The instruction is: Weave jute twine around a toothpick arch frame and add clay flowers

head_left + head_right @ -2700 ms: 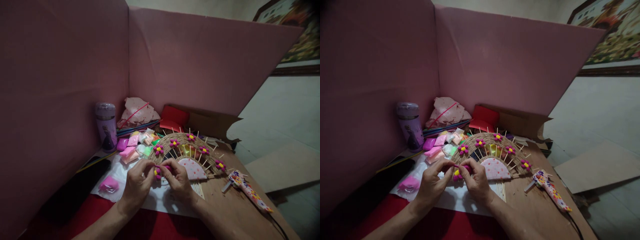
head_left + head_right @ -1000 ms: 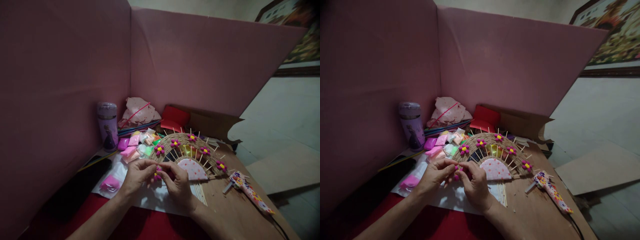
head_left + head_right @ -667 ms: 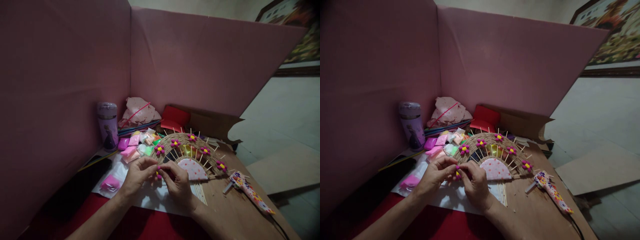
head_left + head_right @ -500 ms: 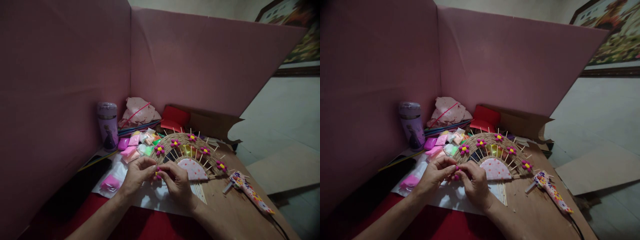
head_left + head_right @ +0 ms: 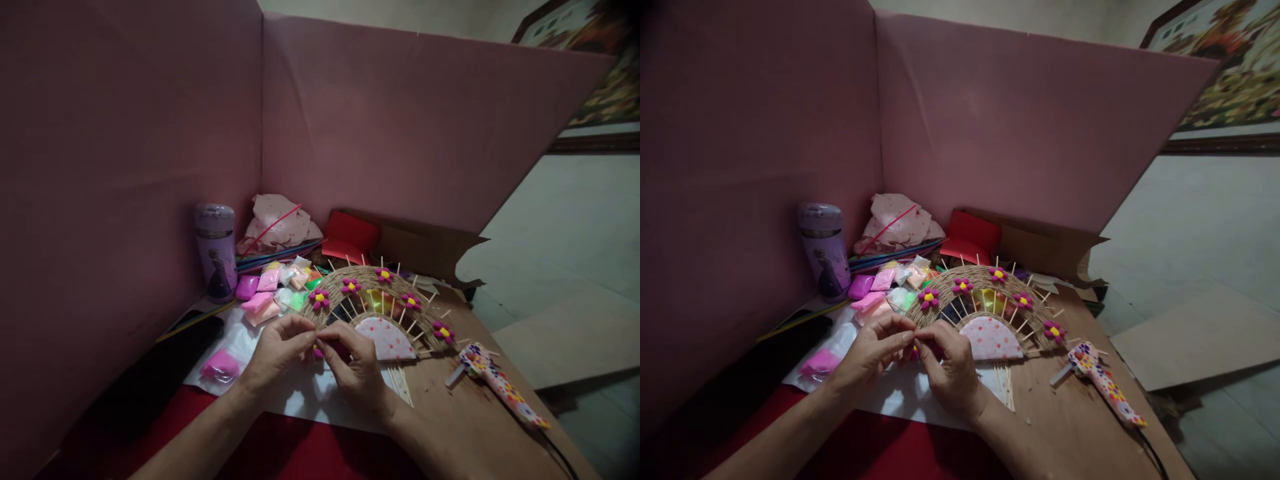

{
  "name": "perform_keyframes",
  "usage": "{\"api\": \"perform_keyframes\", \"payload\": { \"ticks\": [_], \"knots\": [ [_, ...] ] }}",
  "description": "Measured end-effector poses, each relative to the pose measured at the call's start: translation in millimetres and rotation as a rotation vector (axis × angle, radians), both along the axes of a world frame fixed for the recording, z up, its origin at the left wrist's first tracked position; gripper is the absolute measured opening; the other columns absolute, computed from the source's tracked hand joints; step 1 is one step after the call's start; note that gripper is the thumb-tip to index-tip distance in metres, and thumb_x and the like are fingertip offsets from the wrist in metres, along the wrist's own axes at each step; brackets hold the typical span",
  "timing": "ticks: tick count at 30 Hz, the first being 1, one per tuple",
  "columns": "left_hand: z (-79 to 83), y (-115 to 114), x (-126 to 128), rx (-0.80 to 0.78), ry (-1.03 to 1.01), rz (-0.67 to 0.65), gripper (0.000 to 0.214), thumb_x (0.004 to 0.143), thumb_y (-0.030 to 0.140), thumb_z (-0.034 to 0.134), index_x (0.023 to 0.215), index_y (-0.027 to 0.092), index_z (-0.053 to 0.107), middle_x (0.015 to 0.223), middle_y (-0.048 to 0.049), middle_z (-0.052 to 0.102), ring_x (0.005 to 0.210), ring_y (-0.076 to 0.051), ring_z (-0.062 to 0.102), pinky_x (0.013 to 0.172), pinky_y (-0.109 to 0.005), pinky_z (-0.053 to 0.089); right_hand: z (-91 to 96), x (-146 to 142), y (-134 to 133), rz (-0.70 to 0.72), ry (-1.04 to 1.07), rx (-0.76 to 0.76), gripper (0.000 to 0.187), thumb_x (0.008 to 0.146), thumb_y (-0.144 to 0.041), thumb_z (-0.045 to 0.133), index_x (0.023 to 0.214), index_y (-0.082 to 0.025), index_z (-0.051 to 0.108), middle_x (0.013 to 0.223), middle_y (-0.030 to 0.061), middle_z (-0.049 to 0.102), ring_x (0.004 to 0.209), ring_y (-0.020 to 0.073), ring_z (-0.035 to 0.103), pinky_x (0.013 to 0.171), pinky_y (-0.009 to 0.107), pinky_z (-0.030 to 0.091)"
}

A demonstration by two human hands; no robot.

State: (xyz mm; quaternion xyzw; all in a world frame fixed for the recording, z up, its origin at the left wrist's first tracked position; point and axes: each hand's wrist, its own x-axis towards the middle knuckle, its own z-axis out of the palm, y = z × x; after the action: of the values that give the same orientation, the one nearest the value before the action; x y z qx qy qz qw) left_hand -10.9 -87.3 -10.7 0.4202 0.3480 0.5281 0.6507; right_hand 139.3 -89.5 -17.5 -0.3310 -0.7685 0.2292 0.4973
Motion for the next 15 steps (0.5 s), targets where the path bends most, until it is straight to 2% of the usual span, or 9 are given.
{"api": "perform_keyframes", "payload": {
  "ticks": [10, 13, 15],
  "knots": [
    [0.8, 2.0, -0.8, -0.101, -0.015, 0.025, 0.025, 0.056, 0.021, 0.075, 0.072, 0.013, 0.058, 0.06, 0.0013, 0.06, 0.048, -0.009, 0.053, 0.045, -0.02, 0.037, -3.9, 3.3, 5.2, 0.059, -0.019, 0.081, 0.013, 0.083, -0.012, 0.054, 0.091, -0.017, 0.062, 0.073, 0.0024, 0.056, 0.064, 0.0129, 0.051, 0.058, 0.026, 0.04],
    [3.0, 1.7, 0.7, -0.126, -0.04, 0.031, 0.025, 0.053, 0.019, 0.076, 0.07, 0.013, 0.058, 0.056, 0.0027, 0.058, 0.045, -0.007, 0.051, 0.044, -0.019, 0.036, -2.5, 1.7, 2.8, 0.055, -0.018, 0.038, 0.01, 0.081, -0.014, 0.056, 0.087, -0.017, 0.062, 0.073, 0.0024, 0.056, 0.064, 0.0125, 0.051, 0.057, 0.025, 0.039],
    [3.9, 1.2, 1.9, -0.125, -0.05, 0.025, 0.024, 0.051, 0.017, 0.076, 0.067, 0.013, 0.057, 0.053, 0.0039, 0.056, 0.042, -0.006, 0.048, 0.041, -0.018, 0.034, -0.5, 0.3, 1.4, 0.033, 0.023, -0.063, 0.005, 0.079, -0.017, 0.058, 0.081, -0.017, 0.062, 0.072, 0.0021, 0.056, 0.063, 0.0116, 0.05, 0.055, 0.024, 0.038]
  ]
}}
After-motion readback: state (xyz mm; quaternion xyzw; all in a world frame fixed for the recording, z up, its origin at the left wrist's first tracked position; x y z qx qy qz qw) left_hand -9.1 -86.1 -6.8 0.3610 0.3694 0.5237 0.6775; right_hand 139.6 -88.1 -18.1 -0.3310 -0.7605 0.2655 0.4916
